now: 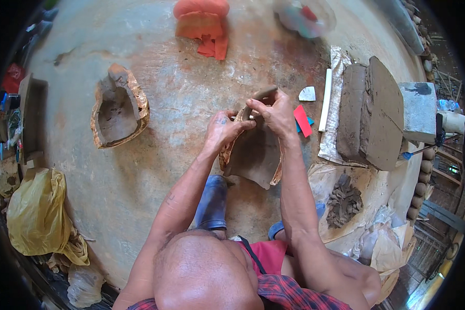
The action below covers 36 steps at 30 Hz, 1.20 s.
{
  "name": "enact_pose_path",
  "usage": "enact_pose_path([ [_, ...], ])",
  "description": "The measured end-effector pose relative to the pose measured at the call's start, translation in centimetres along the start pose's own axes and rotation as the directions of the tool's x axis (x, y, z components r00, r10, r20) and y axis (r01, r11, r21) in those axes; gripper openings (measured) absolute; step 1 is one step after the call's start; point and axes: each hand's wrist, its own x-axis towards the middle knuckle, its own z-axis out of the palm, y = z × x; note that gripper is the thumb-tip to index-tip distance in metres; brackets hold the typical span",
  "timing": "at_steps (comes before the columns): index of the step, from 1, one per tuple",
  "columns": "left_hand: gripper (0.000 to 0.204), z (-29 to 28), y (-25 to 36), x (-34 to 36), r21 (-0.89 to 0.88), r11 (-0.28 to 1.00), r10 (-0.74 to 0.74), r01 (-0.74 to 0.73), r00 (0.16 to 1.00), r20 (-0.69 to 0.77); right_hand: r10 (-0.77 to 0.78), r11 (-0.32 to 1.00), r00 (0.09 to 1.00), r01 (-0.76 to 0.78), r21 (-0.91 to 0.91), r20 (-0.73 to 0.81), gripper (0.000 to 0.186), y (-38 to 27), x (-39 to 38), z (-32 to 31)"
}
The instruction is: The person cleans a two-part mask mold with a cloth, cuts a slab of clay from a larger block, and presses the clay into the mold sections to form a mask.
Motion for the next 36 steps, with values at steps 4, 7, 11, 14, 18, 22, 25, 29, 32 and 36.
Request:
enact_pose_path([
  [4, 0.058, 0.1, 0.3, -0.7, -0.064, 0.993, 0.1, -0.098, 0.995, 0.029, -0.027, 0.989, 0.993, 0.043, 0.138, -0.119, 0.038, -0.3, -0.8, -0.2],
  [7, 0.049, -0.2, -0.3, 0.0, -0.14, 0.99, 0.013, -0.001, 0.996, 0.084, 0.041, 0.987, 0.985, -0.013, 0.162, -0.17, 0.041, -1.1, -1.1, -0.2],
  [11, 0.041, 0.1, -0.8, 0.2, -0.146, 0.985, 0.106, -0.095, 0.992, 0.064, 0.027, 0.988, 0.991, -0.006, 0.154, -0.133, 0.04, -0.3, -2.0, -1.9],
  [14, 0.04, 0.4, 0.7, -0.4, -0.156, 0.978, 0.154, -0.142, 0.986, 0.07, 0.07, 0.991, 0.981, -0.09, -0.104, -0.181, 0.031, 1.2, -2.5, -3.8],
  [18, 0.041, 0.0, -0.9, 0.4, -0.197, 0.97, 0.163, -0.14, 0.98, 0.109, 0.024, 0.991, 0.972, -0.053, -0.12, -0.234, 0.027, -1.0, -3.5, -2.5],
  [22, 0.04, 0.2, -1.0, 0.7, -0.24, 0.967, 0.122, -0.09, 0.985, 0.121, -0.08, 0.906, 0.994, 0.039, -0.422, -0.079, 0.035, -1.5, -3.7, -3.5],
  [25, 0.039, 0.3, -1.3, 1.2, -0.213, 0.971, 0.132, -0.109, 0.986, 0.099, -0.071, 0.84, 0.997, 0.059, -0.539, -0.001, 0.034, -1.4, -3.9, -3.5],
  [29, 0.044, 0.0, 0.6, 0.7, -0.174, 0.981, 0.1, -0.082, 0.99, 0.098, -0.036, 0.788, 0.998, 0.063, -0.612, 0.057, 0.029, -1.7, -4.0, -3.9],
  [32, 0.047, -0.2, 1.2, 1.1, -0.09, 0.995, 0.048, -0.038, 0.993, 0.105, -0.014, 0.8, 0.997, 0.056, -0.597, 0.074, 0.029, -1.8, -4.0, -3.6],
  [36, 0.046, -0.3, 1.9, 1.1, -0.091, 0.995, 0.06, -0.051, 0.993, 0.098, -0.015, 0.801, 0.999, 0.042, -0.597, 0.049, 0.028, -1.0, -4.2, -3.3],
])
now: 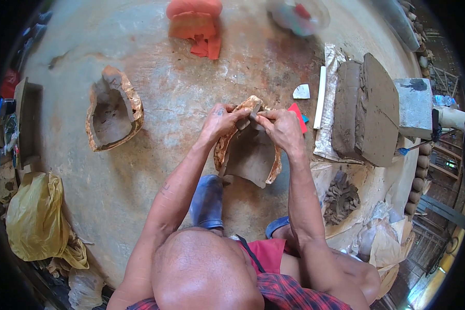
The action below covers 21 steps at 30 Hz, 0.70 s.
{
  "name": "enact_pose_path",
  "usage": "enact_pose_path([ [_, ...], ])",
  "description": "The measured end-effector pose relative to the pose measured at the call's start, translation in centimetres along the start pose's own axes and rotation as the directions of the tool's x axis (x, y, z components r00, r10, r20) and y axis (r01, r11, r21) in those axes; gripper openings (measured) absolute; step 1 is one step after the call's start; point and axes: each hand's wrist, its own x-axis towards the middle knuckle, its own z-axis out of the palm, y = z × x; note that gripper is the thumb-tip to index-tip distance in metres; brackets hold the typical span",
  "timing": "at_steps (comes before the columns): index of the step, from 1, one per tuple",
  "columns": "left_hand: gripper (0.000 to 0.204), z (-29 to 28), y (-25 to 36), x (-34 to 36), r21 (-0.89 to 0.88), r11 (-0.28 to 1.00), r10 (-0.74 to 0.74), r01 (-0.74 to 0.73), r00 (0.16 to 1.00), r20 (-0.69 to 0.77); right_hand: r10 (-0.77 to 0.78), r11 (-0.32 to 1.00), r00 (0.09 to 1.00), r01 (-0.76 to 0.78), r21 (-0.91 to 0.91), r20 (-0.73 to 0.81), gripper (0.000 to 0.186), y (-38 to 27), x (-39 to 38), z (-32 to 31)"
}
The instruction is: The person cleans a two-part mask mold with a cloth, cuts a slab of clay from a larger block, and presses the clay into the mold sections to form a mask.
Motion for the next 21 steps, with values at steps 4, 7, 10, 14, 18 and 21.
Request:
enact_pose_path([
  [4, 0.045, -0.2, 0.5, 0.1, 0.139, 0.986, -0.093, 0.096, 0.995, -0.031, -0.048, 0.999, 0.997, 0.047, -0.023, -0.053, 0.027, 0.0, -0.1, 0.2],
  [7, 0.046, 0.1, 0.4, 0.4, 0.046, 0.999, -0.005, 0.005, 1.0, 0.012, -0.063, 0.995, 0.996, 0.058, -0.077, -0.063, 0.029, 0.2, -0.2, 0.0],
  [10, 0.046, 0.2, 0.8, 0.3, 0.132, 0.99, -0.041, 0.043, 0.999, -0.02, -0.104, 0.994, 0.991, 0.101, -0.037, -0.078, 0.029, 0.4, -0.1, 0.2],
  [14, 0.05, 0.3, 0.2, 0.6, 0.08, 0.997, 0.015, -0.014, 1.0, -0.015, -0.151, 0.983, 0.986, 0.144, -0.111, -0.064, 0.034, 0.1, 0.2, 1.2],
  [18, 0.05, 0.1, 0.2, 0.7, 0.102, 0.995, 0.022, -0.019, 0.999, -0.031, -0.135, 0.98, 0.989, 0.125, -0.152, -0.053, 0.032, -0.8, 0.4, 1.3],
  [21, 0.049, 0.7, 0.6, 0.5, 0.115, 0.993, 0.005, 0.001, 0.998, -0.056, -0.155, 0.982, 0.984, 0.144, -0.125, -0.083, 0.031, -0.2, 0.9, 1.4],
])
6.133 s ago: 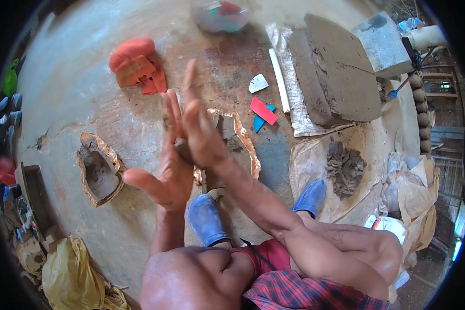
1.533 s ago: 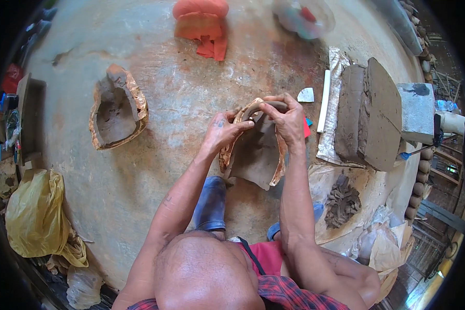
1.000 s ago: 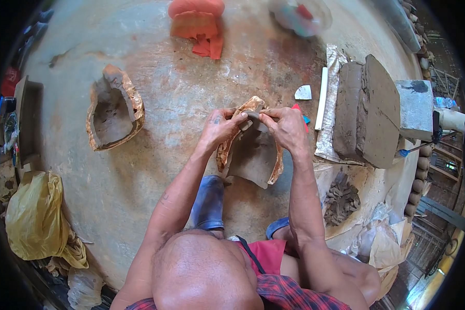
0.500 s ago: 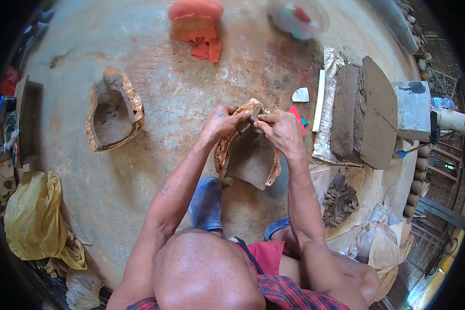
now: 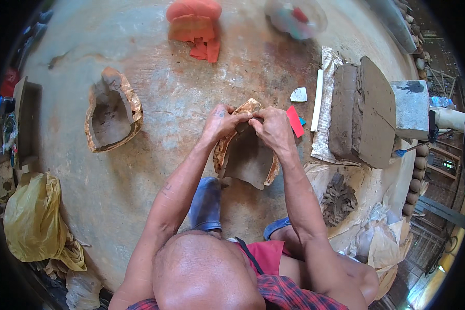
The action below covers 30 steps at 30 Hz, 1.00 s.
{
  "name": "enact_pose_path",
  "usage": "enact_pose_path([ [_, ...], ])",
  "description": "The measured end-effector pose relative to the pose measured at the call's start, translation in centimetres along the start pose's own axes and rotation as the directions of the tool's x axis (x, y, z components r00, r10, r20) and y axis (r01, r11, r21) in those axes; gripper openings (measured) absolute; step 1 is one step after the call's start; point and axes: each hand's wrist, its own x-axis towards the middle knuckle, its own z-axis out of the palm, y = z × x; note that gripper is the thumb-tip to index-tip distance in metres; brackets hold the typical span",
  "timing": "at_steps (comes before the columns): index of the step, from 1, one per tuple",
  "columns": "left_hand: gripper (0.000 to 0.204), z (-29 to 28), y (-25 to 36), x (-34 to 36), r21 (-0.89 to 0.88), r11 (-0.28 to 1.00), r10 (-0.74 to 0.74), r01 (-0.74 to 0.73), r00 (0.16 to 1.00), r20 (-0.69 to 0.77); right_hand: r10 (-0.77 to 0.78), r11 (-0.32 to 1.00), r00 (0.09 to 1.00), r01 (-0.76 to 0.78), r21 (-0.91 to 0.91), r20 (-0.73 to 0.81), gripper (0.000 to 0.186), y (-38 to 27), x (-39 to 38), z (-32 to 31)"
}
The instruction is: The person cleans a two-part mask mold with a cloth, cuts a slab of clay from a larger block, and presses the clay into the mold sections to form a mask.
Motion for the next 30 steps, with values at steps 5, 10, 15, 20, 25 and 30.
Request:
enact_pose_path([
  [5, 0.054, -0.5, -0.5, 0.2, -0.005, 1.0, 0.022, -0.022, 1.0, 0.022, 0.086, 0.961, 0.987, -0.045, -0.272, 0.138, 0.026, -1.0, 0.6, -2.0],
  [10, 0.059, -1.2, 0.9, 0.4, 0.015, 0.998, -0.055, 0.054, 0.995, 0.084, 0.332, 0.943, 0.933, -0.334, 0.016, -0.14, 0.03, 4.1, -5.1, -8.9],
  [15, 0.063, -0.7, 0.1, 1.8, 0.319, 0.946, 0.065, -0.063, 0.998, 0.004, 0.64, 0.712, 0.724, -0.684, -0.155, -0.258, 0.03, 15.7, -16.0, -11.2],
  [20, 0.062, 0.0, 0.9, 1.6, 0.227, 0.971, 0.071, -0.079, 0.996, 0.044, 0.797, 0.343, 0.377, -0.926, -0.16, -0.473, 0.036, 23.5, -26.8, -11.4],
  [25, 0.06, 0.6, 1.7, 0.3, 0.202, 0.979, 0.032, -0.034, 0.999, 0.014, 0.483, 0.551, 0.575, -0.786, -0.281, -0.66, 0.053, 20.8, -25.9, -8.6],
  [30, 0.064, 0.0, 0.8, -0.5, 0.207, 0.978, 0.031, -0.022, 0.999, -0.043, 0.511, 0.848, 0.829, -0.445, 0.288, -0.226, 0.064, -0.1, -12.1, -1.5],
])
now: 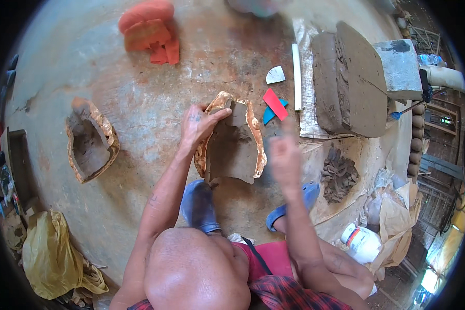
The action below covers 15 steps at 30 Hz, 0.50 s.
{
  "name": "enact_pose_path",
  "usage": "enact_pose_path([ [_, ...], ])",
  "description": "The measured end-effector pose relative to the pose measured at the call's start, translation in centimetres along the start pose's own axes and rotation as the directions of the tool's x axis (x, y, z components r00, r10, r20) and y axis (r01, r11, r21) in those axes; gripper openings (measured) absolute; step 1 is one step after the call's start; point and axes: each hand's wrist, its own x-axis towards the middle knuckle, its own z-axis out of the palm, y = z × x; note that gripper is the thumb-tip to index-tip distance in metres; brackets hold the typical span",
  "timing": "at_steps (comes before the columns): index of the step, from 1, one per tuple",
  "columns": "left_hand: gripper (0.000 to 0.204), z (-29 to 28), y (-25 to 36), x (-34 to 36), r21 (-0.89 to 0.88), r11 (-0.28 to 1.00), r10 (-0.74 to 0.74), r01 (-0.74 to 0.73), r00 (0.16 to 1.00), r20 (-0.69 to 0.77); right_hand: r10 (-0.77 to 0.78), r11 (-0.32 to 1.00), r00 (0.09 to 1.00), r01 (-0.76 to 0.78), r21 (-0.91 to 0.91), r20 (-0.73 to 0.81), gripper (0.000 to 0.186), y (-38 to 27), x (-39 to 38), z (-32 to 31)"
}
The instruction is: The person cleans a two-part mask mold with a cloth, cuts a slab of clay from a larger block, and presses the clay into the mold sections to form a mask.
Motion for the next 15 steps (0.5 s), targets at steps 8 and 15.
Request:
enact_pose_path([
  [8, 0.063, 1.1, -3.1, 0.5, -0.261, 0.965, 0.007, -0.007, 1.0, -0.001, -0.035, 0.952, 0.914, 0.154, -0.265, 0.405, 0.091, -3.7, -0.3, 10.0],
  [15, 0.063, 1.3, -2.3, -0.3, -0.245, 0.966, 0.062, -0.084, 0.993, -0.097, 0.027, 0.918, 0.881, 0.165, -0.36, 0.473, 0.102, -4.0, 0.0, 9.6],
])
